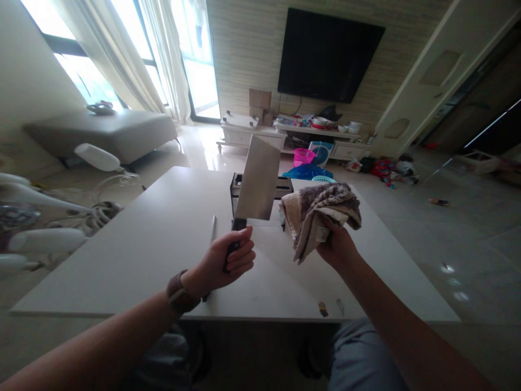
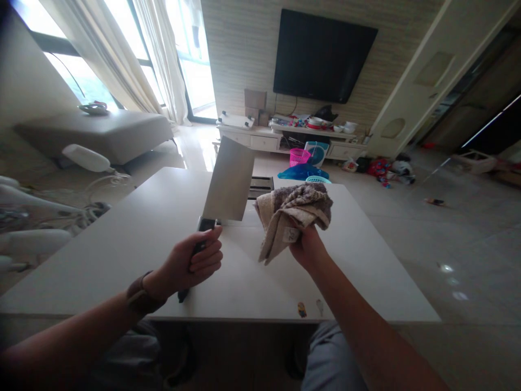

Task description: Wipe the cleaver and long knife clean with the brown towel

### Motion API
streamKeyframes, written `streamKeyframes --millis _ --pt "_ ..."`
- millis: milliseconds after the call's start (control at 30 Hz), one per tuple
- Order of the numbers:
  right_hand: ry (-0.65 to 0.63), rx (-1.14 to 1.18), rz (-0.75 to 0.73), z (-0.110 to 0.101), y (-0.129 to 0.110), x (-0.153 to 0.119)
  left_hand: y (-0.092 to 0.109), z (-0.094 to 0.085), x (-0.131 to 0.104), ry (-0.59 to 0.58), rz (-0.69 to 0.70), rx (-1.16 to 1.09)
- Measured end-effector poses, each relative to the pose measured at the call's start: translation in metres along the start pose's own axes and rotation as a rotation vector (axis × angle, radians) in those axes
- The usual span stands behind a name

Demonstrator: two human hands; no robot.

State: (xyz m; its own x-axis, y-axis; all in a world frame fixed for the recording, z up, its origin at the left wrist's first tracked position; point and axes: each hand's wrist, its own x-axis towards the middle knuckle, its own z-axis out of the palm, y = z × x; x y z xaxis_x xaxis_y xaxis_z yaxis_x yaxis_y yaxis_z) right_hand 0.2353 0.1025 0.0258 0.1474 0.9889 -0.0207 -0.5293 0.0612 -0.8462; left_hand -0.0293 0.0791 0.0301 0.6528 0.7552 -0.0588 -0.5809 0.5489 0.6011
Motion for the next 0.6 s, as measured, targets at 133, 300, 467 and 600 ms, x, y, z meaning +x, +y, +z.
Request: streamKeyframes --millis 133,300,467,600 --pt "-0.053 -0.025 0.012 0.006 0.002 -0.006 0.000 -0.001 -0.001 -0.157 -0.024 -0.030" --pt "-0.093 -0.063 0.060 0.013 0.006 -0.015 -0.002 -0.001 0.000 -0.242 -0.069 -0.033" --pt "-0.093 -0.049 0.102 0.025 0.023 -0.026 -0.015 -0.004 0.003 -0.216 -0.137 -0.012" --pt "-0.115 -0.053 0.155 0.036 0.035 -0.036 -0.028 -0.006 0.005 -0.142 -0.243 0.086"
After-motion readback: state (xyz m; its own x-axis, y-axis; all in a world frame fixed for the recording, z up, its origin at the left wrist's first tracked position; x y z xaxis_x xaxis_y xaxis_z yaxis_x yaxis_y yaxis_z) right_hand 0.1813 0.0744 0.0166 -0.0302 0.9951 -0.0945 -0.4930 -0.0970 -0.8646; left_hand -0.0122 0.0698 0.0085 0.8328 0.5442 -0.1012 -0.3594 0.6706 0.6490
